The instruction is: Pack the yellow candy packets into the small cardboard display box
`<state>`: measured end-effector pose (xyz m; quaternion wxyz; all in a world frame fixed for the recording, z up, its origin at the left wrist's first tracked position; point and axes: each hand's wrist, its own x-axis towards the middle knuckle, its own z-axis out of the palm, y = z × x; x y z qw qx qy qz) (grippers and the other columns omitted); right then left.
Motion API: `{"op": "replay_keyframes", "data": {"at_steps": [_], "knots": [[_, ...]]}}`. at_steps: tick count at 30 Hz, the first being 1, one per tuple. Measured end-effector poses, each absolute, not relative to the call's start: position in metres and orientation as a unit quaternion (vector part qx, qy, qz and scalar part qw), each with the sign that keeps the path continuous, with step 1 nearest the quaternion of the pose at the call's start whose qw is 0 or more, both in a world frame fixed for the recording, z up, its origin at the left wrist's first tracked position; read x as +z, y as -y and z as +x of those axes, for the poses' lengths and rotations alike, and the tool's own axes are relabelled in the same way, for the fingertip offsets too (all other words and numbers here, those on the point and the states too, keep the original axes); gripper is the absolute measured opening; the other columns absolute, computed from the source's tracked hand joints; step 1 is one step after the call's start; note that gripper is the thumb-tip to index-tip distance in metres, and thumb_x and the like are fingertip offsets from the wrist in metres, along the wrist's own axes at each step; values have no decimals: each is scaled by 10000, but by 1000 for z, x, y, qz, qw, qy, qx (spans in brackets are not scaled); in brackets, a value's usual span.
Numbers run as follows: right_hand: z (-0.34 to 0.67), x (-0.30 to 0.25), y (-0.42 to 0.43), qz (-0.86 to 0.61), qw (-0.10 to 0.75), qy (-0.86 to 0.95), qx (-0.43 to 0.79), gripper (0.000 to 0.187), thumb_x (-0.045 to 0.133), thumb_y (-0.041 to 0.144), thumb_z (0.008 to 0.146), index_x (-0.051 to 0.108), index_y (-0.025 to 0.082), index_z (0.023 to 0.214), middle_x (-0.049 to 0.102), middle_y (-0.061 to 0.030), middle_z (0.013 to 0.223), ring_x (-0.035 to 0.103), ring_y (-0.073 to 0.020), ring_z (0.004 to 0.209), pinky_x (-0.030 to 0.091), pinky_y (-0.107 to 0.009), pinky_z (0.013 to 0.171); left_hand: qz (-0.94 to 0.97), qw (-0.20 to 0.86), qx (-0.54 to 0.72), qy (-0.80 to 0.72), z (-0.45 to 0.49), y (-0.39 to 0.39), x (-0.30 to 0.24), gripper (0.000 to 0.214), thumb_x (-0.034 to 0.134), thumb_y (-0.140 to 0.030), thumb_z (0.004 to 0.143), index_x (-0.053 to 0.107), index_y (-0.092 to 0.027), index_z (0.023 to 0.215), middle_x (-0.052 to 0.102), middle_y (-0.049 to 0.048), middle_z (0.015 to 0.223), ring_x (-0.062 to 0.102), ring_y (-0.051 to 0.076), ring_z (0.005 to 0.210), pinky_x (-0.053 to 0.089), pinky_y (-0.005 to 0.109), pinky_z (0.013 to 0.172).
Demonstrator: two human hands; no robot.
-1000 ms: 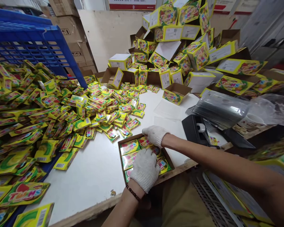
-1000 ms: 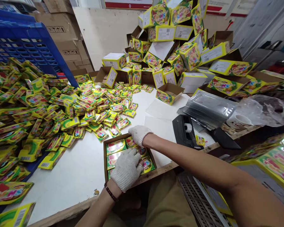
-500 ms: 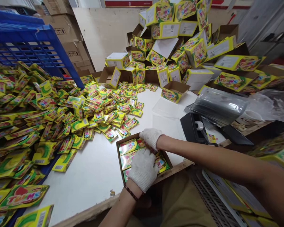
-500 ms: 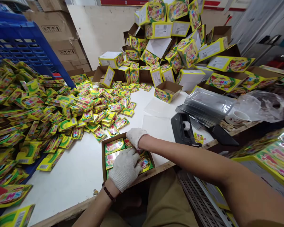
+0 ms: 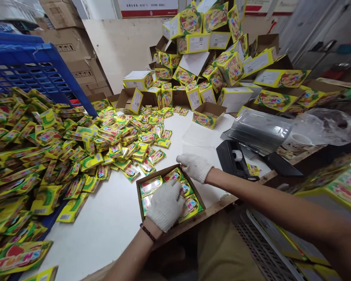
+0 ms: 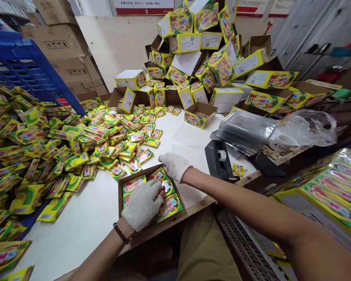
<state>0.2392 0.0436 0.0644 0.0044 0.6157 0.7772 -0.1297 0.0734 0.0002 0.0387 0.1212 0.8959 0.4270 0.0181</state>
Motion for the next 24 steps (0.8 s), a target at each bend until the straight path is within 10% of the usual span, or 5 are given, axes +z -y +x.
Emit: {"op": "replay_keyframes", "data": {"at_steps": [5, 15, 24], "knots": [[254, 36, -12, 658, -34, -648, -381, 391, 526, 189, 856, 538, 149, 1244, 710, -89, 972, 639, -164, 650, 452, -254, 594, 936, 66, 21, -346, 84, -35, 32, 351, 447, -192, 892, 567, -146, 1218, 552, 102, 1330, 510, 241, 1210, 410, 376, 1053], [258, 25, -3, 630, -86, -691, -344, 428, 497, 119, 812, 544, 120, 1238, 662, -139, 1181, 622, -234, 1055, 436, -288, 854, 932, 102, -45, -346, 100, -43, 27, 368, 352, -374, 966, 647, -190, 1086, 604, 91, 1208, 578, 254, 1071, 484, 383, 872], [255, 17, 7, 632, -134, -683, -341, 345, 497, 118, 812, 580, 139, 1147, 678, -119, 1077, 623, -218, 951, 422, -282, 804, 885, 214, -47, -411, 99, -45, 28, 420, 351, -457, 954, 679, -195, 940, 682, 93, 1051, 619, 243, 987, 456, 350, 839]]}}
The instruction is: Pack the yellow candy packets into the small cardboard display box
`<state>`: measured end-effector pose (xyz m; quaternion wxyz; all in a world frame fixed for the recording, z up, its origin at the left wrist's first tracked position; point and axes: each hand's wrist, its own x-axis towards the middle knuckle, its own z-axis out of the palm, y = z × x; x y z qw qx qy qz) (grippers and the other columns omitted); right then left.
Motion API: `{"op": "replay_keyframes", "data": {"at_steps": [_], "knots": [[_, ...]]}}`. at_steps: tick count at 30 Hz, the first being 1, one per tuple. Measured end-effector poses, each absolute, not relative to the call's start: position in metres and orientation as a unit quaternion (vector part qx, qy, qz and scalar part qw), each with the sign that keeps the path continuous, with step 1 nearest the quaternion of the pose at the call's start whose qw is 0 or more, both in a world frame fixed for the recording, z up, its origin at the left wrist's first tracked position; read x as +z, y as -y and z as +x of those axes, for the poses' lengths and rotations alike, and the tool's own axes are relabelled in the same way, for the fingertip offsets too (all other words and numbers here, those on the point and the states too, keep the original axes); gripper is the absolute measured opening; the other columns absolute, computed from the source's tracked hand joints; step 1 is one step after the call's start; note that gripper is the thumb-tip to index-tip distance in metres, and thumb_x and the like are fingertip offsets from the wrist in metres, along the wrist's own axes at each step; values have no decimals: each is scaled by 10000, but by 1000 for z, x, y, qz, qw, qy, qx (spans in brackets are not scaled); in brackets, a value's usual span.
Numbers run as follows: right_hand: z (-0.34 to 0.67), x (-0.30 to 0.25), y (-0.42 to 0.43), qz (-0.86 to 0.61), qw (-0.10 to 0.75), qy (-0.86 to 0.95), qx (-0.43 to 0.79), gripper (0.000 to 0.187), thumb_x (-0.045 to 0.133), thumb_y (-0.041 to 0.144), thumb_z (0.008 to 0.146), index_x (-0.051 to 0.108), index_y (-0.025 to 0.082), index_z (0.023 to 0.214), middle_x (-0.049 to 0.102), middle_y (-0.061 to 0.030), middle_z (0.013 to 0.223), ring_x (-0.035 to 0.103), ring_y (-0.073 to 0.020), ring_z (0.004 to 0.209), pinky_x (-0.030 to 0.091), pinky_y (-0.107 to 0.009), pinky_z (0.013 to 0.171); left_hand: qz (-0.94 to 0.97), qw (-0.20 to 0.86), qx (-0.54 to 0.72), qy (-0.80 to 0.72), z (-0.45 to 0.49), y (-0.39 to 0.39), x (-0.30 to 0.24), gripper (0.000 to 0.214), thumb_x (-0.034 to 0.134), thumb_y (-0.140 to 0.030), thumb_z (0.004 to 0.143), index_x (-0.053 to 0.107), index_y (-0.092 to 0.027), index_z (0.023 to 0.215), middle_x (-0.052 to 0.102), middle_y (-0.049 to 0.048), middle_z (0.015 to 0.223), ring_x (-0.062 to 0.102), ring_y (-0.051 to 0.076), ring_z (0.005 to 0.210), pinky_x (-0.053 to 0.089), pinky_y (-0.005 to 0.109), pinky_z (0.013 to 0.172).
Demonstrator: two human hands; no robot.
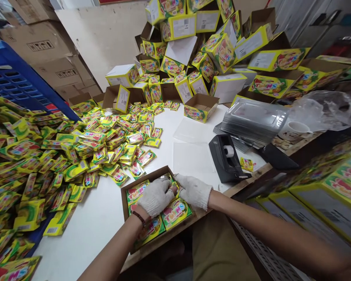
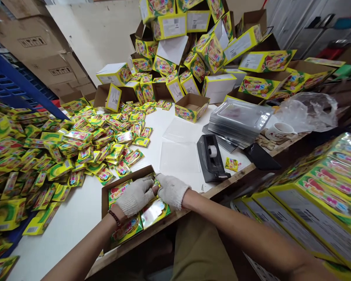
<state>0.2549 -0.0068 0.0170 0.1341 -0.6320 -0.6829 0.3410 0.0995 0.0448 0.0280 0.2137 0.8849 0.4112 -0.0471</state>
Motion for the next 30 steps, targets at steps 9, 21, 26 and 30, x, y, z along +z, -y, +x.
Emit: {"op": "replay_keyframes", "data": {"at_steps": [9, 21, 26, 30], "knots": [[257, 19, 9, -614, 137, 693, 352, 395, 477, 99, 831, 555, 130, 1217, 659, -119, 1115, 612, -214, 1018, 446, -285, 877, 881, 217, -35, -419, 99, -36, 39, 287, 426, -399, 917, 646, -217, 892, 698, 46, 943, 632, 199, 842, 429, 301, 707], [194, 52, -43, -509, -165, 821, 199, 518, 765, 88, 666, 634, 106, 1167, 599, -209, 1178, 644, -336, 1021, 547, -423, 838, 625, 137, 35, -768, -19, -119, 35, 427, 498, -546, 823, 549, -168, 1014, 672, 170, 995, 645, 308, 926, 466, 358, 722], [173, 49, -50, -512, -242, 797, 211, 804, 839, 83, 547, 579, 155, 1304, 546, -236, 1260, 673, -350, 976, 576, -436, 785, 575, 149, 57, -802, -11, -137, 6, 776, 569, -605, 740, 363, -124, 1313, 602, 255, 1213, 630, 374, 1062, 495, 413, 774], [174, 43, -34, -536, -210, 806, 140, 640, 775, 165, 680, 573, 111, 1285, 559, -237, 1207, 655, -348, 1005, 568, -447, 795, 566, 164, 70, -805, -17, -131, 7, 728, 595, -488, 734, 339, -165, 1334, 645, 203, 1142, 663, 345, 983, 500, 400, 763]]}}
